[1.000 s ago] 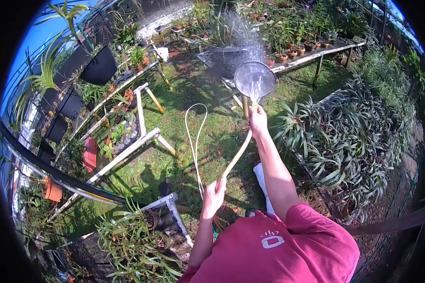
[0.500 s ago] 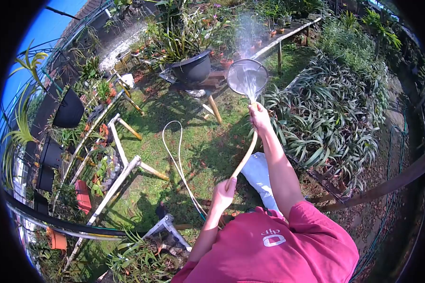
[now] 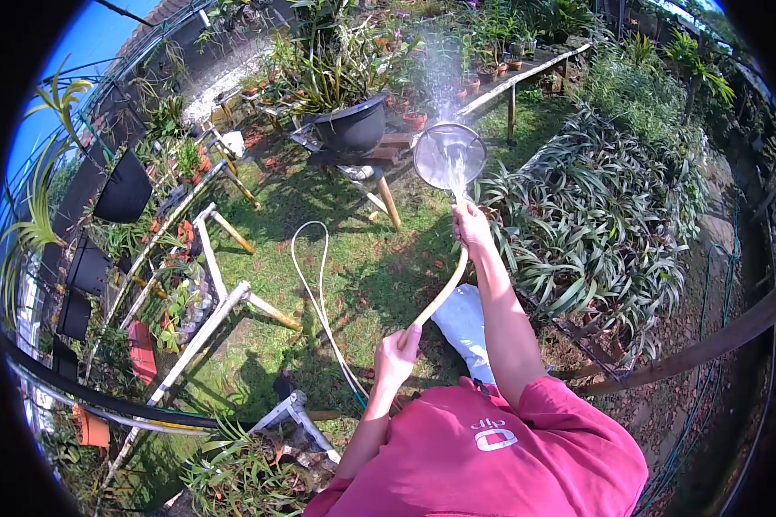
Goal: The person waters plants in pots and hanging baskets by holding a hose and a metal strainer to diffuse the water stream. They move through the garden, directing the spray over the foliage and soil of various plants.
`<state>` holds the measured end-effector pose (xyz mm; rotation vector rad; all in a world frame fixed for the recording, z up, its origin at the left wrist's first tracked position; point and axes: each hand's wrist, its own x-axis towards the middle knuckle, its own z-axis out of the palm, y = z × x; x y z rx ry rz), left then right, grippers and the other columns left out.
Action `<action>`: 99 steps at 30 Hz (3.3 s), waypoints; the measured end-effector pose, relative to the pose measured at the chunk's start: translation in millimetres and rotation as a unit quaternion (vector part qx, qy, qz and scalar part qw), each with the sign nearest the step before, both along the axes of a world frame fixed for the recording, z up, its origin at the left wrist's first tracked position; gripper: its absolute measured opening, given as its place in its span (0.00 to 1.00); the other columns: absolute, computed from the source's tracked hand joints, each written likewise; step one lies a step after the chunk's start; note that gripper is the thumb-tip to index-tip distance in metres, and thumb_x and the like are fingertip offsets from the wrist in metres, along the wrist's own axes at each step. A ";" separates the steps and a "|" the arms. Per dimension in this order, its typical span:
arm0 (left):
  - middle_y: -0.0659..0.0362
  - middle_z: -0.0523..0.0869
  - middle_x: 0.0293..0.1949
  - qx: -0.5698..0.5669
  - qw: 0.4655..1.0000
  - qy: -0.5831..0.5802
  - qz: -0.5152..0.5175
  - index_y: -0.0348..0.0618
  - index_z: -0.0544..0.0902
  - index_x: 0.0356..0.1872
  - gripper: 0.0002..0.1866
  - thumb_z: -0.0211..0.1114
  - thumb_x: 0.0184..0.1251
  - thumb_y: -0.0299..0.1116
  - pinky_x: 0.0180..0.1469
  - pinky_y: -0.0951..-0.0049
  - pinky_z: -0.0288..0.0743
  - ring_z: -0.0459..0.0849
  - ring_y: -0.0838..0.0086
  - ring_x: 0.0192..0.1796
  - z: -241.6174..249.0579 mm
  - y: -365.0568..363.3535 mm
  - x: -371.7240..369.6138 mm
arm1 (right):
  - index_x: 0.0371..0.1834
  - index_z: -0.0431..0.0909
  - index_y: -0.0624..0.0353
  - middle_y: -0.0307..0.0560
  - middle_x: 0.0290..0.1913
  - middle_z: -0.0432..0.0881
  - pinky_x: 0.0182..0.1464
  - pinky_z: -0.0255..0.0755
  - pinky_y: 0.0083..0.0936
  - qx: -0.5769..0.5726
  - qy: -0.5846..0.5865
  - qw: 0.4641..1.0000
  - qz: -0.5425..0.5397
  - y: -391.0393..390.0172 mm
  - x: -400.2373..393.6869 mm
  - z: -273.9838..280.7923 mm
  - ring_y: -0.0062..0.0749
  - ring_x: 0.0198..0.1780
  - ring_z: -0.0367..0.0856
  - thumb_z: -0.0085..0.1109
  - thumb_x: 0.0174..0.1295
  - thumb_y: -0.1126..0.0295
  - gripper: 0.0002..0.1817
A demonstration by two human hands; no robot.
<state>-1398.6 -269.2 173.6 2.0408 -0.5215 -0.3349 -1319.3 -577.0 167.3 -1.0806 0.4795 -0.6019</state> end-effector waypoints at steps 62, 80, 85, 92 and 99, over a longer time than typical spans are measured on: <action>0.57 0.70 0.11 0.018 0.999 0.009 -0.042 0.38 0.72 0.16 0.31 0.58 0.71 0.56 0.21 0.64 0.65 0.75 0.72 0.16 4.1 -29.7 -13.6 | 0.44 0.74 0.56 0.29 0.22 0.69 0.16 0.55 0.16 -0.062 -0.056 0.996 0.026 -28.6 0.4 31.3 0.13 0.15 0.61 0.59 0.65 0.71 0.07; 0.52 0.73 0.13 0.060 0.996 -0.008 -0.060 0.37 0.75 0.19 0.30 0.57 0.70 0.57 0.24 0.61 0.66 0.76 0.65 0.18 10.0 -38.9 -22.0 | 0.40 0.73 0.55 0.31 0.23 0.70 0.18 0.59 0.15 -0.045 -0.059 0.992 -0.097 -42.0 -33.7 16.9 0.14 0.17 0.64 0.57 0.67 0.69 0.04; 0.52 0.73 0.13 0.029 0.997 0.000 -0.073 0.36 0.75 0.20 0.31 0.57 0.70 0.57 0.24 0.61 0.66 0.77 0.64 0.18 2.5 -41.4 -17.8 | 0.38 0.73 0.54 0.30 0.23 0.70 0.18 0.59 0.15 -0.047 -0.054 0.992 -0.101 -46.4 -31.0 14.9 0.14 0.17 0.64 0.57 0.67 0.69 0.04; 0.61 0.70 0.12 0.047 0.996 0.005 -0.079 0.38 0.76 0.19 0.31 0.57 0.70 0.57 0.23 0.66 0.63 0.72 0.77 0.18 1.3 -47.6 -16.3 | 0.39 0.73 0.55 0.30 0.24 0.70 0.19 0.60 0.16 -0.055 -0.041 0.993 -0.101 -52.7 -30.6 11.4 0.14 0.18 0.64 0.57 0.66 0.70 0.04; 0.51 0.73 0.13 0.026 0.996 0.002 -0.085 0.35 0.77 0.20 0.31 0.57 0.69 0.57 0.24 0.62 0.66 0.77 0.66 0.18 -2.4 -50.9 -10.0 | 0.42 0.74 0.55 0.30 0.24 0.70 0.20 0.59 0.16 -0.069 -0.011 0.995 -0.075 -54.8 -33.0 13.6 0.14 0.18 0.64 0.56 0.66 0.70 0.05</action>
